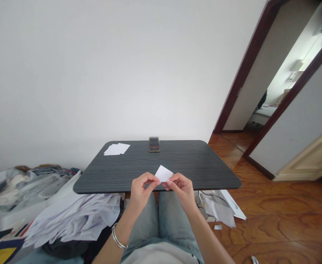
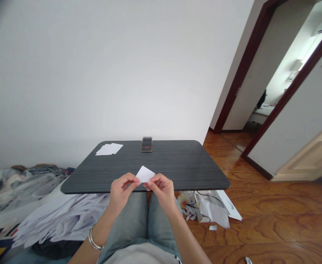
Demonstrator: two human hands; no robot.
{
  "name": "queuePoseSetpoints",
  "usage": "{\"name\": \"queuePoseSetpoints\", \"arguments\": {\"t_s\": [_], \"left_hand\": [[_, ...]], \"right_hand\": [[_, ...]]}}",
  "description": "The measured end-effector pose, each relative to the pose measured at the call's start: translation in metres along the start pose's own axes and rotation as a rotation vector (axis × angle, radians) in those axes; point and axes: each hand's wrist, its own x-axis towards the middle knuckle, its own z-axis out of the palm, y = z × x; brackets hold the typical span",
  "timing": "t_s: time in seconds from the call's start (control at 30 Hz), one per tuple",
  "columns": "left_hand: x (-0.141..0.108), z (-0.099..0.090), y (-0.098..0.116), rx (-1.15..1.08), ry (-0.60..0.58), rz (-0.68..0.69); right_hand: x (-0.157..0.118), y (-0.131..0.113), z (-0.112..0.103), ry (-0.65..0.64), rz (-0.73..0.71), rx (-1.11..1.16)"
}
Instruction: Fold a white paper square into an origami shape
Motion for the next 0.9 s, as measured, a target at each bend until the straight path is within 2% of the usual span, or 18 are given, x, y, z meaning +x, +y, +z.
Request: {"name": "queuePoseSetpoints", "arguments": {"t_s": [0.13,0.37,0.57,0.77,0.9], "left_hand": [[-0.001,0.000,0.004,0.061,-0.017,-0.027],[0.001,0.002,0.003,0.025,-0.004,-0.079],[0.000,0.001,-0.003,0.052,-0.040,-0.092],[-0.001,0.002,-0.008,-0.013,-0.039,-0.119],[0.000,0.003,-0.008,-0.116,-0.029,-0.192]], "right_hand": [[0.000,0.000,0.003,0.005,0.038,0.017],[0.001,0.000,0.011,0.077,0.046,-0.009],[0.001,0.002,0.012,0.047,0.071,0.003],[0.003,0.005,0.010,0.115,0.025,-0.056],[0.004,0.004,0.010,0.118,0.030,-0.071]]}}
